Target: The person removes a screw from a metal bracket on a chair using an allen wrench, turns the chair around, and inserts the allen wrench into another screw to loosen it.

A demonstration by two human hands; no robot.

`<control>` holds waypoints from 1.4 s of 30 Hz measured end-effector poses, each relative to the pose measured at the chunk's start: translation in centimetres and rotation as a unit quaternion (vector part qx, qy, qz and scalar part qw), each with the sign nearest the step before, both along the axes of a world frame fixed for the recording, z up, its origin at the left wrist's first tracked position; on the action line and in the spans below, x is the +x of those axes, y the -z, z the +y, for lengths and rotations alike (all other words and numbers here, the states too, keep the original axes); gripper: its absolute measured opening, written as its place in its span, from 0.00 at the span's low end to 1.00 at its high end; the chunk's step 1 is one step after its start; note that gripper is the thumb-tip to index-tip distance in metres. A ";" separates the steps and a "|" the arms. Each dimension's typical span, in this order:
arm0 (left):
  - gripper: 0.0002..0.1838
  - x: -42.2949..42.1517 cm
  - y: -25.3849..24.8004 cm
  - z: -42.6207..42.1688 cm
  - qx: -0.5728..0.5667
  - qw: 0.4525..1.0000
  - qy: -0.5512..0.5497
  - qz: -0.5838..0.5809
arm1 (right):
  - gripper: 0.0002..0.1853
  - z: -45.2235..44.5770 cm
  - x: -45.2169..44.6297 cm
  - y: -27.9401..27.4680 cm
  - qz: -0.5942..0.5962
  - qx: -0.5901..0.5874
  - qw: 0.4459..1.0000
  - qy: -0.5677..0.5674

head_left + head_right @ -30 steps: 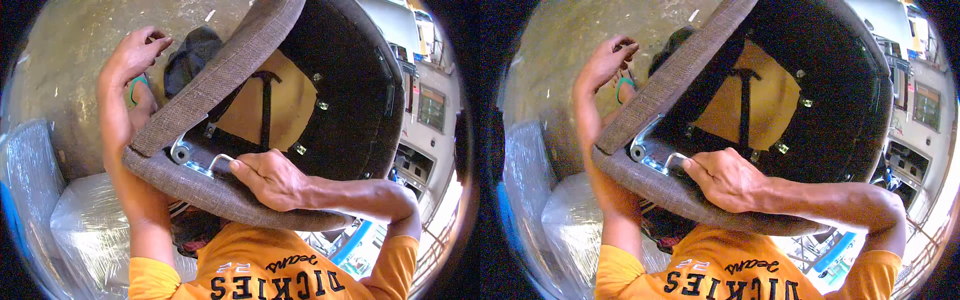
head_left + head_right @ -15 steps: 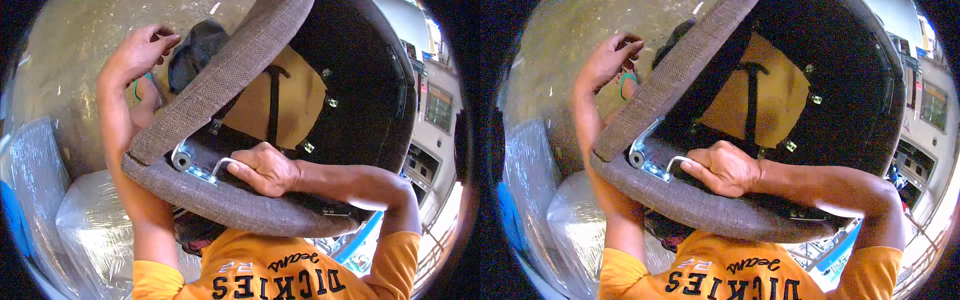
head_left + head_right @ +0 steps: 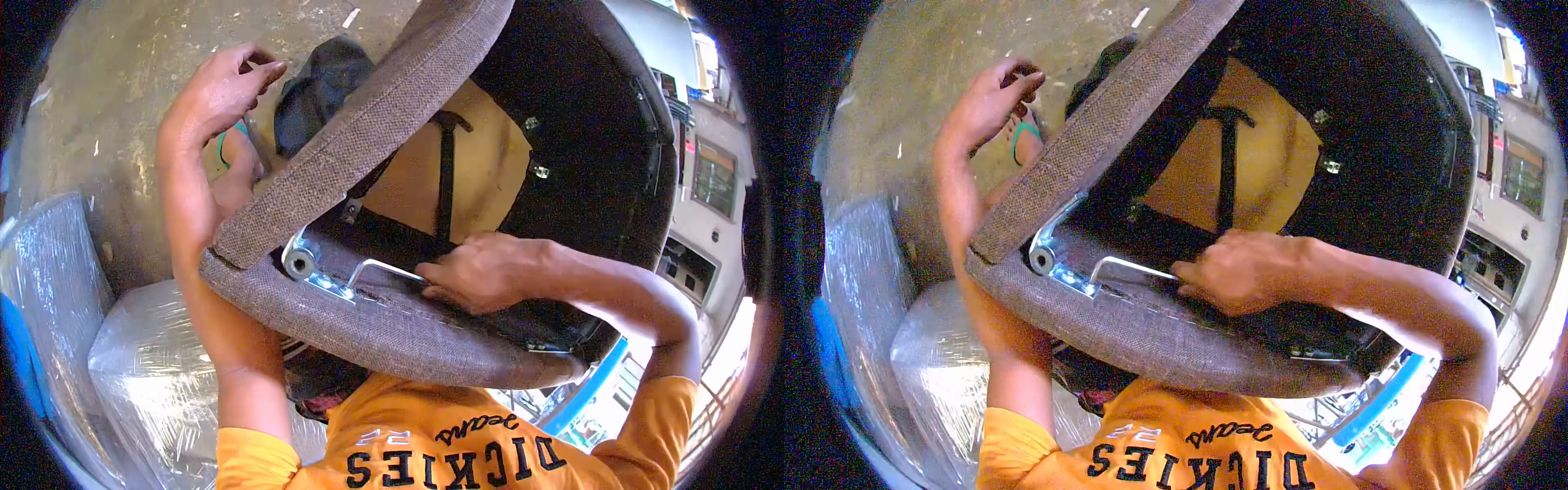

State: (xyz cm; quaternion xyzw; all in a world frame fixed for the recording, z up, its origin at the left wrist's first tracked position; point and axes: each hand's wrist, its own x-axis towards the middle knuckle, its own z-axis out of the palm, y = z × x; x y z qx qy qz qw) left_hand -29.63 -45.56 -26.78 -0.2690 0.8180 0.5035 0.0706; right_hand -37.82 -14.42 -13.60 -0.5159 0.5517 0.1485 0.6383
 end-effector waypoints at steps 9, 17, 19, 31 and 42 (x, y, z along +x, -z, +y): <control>0.20 -0.1 -0.1 -0.2 -0.016 1.000 -0.002 -0.003 | 0.21 -2.1 -0.6 0.0 -0.044 0.015 0.998 -0.030; 0.19 0.0 -0.1 0.1 -0.010 1.000 -0.007 0.002 | 0.22 -0.2 1.9 12.0 0.021 -0.203 0.979 0.010; 0.19 0.0 0.4 -0.1 -0.027 1.000 -0.006 0.016 | 0.14 0.0 3.2 17.3 0.001 -0.252 0.962 0.100; 0.21 0.2 0.2 -0.5 -0.015 1.000 -0.006 0.001 | 0.17 -3.8 2.6 11.1 0.015 -0.427 0.897 0.115; 0.16 0.2 0.6 -0.8 0.027 1.000 -0.004 0.000 | 0.16 -0.4 -0.7 0.5 0.150 -0.219 0.943 0.198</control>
